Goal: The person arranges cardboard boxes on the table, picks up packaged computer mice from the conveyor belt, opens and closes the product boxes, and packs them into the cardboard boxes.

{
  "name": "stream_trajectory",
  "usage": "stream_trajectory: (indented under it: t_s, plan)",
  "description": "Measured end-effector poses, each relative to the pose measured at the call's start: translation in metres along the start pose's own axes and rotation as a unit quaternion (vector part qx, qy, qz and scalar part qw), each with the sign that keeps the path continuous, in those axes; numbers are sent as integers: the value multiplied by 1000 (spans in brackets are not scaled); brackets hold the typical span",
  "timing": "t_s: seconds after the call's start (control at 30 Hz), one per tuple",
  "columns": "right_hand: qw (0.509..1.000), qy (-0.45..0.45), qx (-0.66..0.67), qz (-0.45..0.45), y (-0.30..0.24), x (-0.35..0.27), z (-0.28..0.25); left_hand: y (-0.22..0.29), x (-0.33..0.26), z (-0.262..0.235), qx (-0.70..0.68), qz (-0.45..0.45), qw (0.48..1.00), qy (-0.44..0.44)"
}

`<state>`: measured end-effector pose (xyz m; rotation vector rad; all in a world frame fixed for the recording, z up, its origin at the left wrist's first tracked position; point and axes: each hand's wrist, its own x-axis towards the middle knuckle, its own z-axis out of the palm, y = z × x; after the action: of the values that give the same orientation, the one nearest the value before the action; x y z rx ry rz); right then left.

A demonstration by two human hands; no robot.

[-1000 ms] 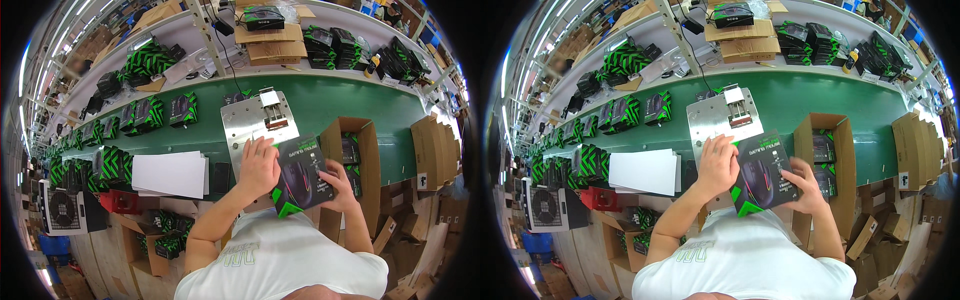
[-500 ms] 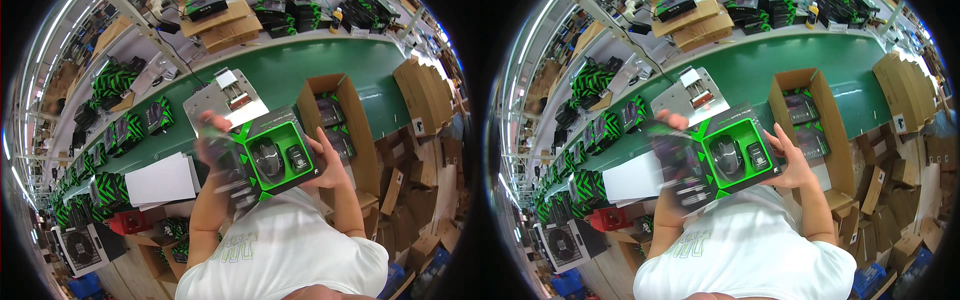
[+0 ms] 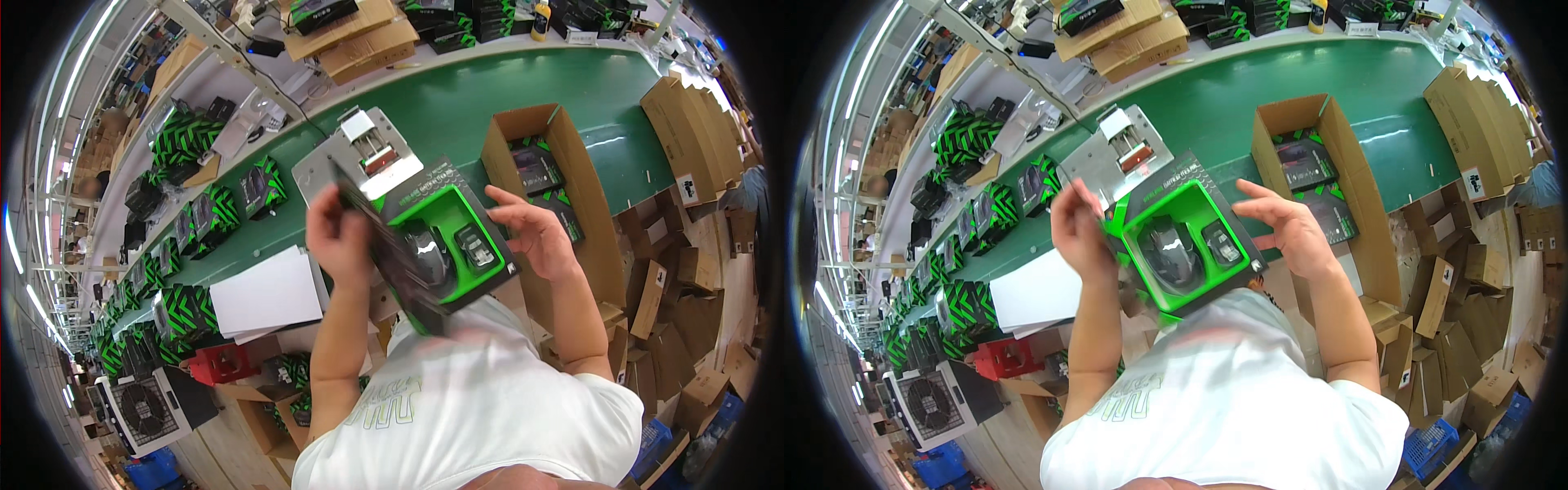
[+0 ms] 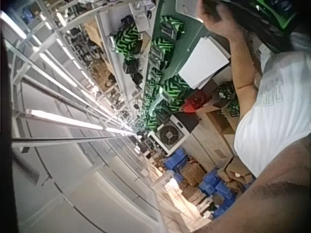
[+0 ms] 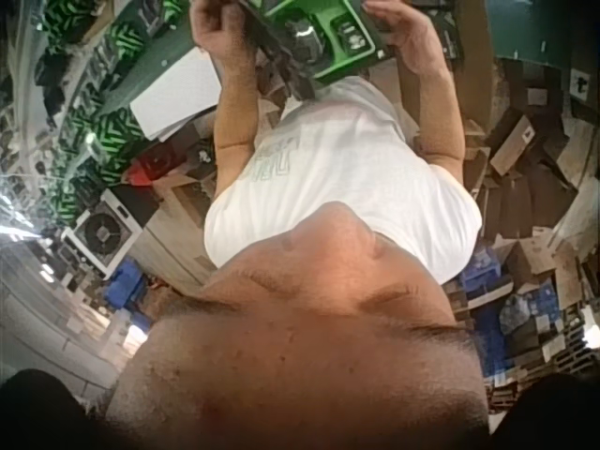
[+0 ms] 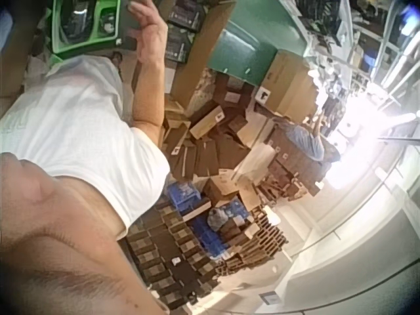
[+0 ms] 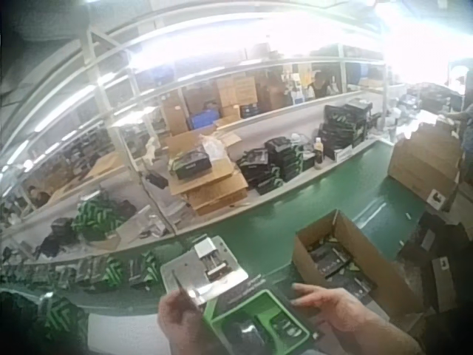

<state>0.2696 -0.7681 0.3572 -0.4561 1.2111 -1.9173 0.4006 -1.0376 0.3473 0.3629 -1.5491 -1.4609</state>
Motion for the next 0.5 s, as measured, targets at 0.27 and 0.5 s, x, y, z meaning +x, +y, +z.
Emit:
stream_trajectory:
  t_s: [0.27,0.5]
  plan:
    - [970,-46,-157,-177,-19,-35,34,100,-49,53,321,487,788,-198]
    - [963,115,9,-245,18,-51,-7,74,-45,48,1,-129,907,-401]
